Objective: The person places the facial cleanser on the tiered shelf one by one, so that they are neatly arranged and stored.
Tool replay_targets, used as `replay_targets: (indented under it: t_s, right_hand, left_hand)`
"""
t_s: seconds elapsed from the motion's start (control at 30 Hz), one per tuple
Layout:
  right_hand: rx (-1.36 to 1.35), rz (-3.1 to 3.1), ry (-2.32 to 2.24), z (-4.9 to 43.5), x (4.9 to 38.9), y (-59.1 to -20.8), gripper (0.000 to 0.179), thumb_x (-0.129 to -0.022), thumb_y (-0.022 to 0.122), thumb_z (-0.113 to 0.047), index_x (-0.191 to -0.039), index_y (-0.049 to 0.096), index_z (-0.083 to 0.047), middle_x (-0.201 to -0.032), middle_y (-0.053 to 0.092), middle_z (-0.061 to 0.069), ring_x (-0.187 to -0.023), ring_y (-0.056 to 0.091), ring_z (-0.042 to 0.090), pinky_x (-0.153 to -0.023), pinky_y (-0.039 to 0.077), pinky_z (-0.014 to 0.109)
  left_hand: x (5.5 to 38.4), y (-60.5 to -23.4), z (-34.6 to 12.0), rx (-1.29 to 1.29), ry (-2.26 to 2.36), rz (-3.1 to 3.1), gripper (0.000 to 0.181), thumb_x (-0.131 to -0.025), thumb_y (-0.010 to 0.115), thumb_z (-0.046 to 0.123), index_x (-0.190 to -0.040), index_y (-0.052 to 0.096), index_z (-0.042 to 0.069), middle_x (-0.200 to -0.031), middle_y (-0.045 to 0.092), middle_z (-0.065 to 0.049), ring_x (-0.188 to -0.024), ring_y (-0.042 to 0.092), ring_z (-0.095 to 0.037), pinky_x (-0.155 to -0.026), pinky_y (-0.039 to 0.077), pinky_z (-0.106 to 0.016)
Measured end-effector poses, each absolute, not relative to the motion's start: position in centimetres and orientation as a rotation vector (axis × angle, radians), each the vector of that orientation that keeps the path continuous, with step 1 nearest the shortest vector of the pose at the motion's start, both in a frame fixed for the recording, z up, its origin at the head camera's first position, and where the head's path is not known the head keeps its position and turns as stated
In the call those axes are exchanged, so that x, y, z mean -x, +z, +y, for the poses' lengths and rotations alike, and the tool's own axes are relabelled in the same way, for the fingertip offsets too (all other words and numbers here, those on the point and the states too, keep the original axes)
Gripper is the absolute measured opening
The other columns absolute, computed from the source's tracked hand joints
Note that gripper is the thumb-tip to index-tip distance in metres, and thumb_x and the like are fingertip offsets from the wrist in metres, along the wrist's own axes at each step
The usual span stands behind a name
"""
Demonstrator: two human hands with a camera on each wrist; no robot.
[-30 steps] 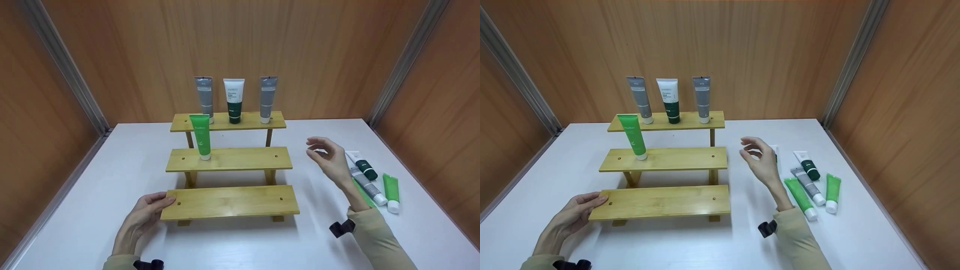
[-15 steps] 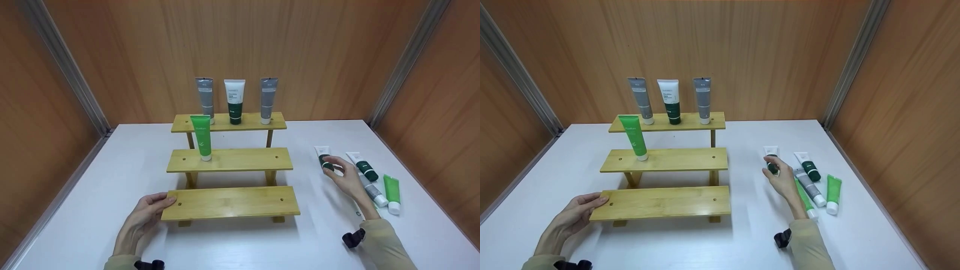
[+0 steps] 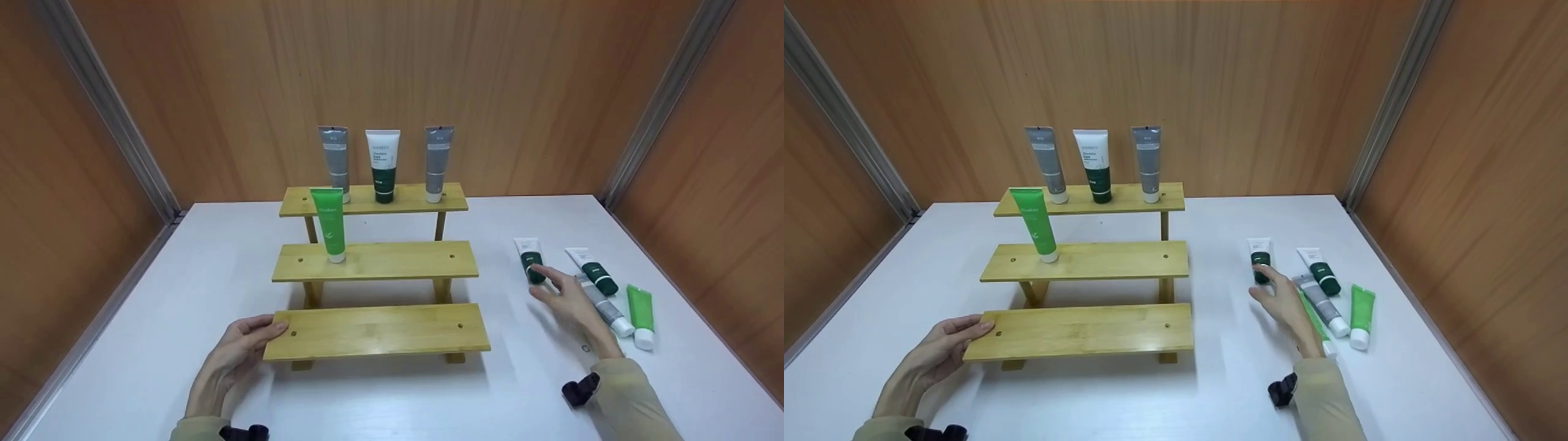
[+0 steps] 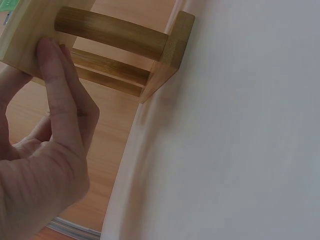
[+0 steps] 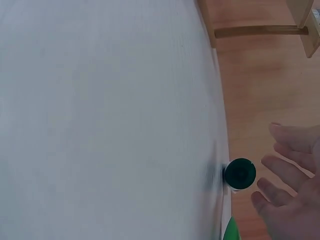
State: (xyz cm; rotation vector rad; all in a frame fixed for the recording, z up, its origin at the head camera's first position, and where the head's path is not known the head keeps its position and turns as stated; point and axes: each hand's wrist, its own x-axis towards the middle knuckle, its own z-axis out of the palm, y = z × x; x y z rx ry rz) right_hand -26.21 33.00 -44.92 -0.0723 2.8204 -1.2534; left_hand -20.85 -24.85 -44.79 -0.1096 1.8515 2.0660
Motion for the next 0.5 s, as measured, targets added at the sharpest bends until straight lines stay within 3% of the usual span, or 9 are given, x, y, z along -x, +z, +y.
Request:
replay_targets:
  t_s: [0.23, 0.5]
  right_hand:
    - [0.158, 2.817, -1.207, 33.02, 26.56, -45.17, 0.063, -0.101, 0.061, -0.02, -0.155, 0.033, 0.0, -0.161, 0.026, 0.03, -0.151, 0.015, 0.053, -0.125, 0.017, 0.066]
    - [0.144, 2.812, -1.125, 32.9, 26.66, -45.03, 0.064, -0.102, 0.059, -0.022, -0.156, 0.031, -0.001, -0.163, 0.023, 0.029, -0.151, 0.014, 0.053, -0.124, 0.015, 0.067]
  left_hand:
    - [20.67, -44.89, -24.77, 0.106, 2.072, 1.87, 0.043, -0.095, 0.07, 0.016, -0.132, 0.056, -0.003, -0.103, 0.074, 0.002, -0.096, 0.074, -0.01, -0.088, 0.061, -0.02]
    - [20.77, -44.84, -24.75, 0.112, 2.08, 1.868, 0.047, -0.095, 0.07, 0.016, -0.133, 0.054, -0.005, -0.103, 0.075, 0.002, -0.096, 0.074, -0.01, -0.087, 0.061, -0.02]
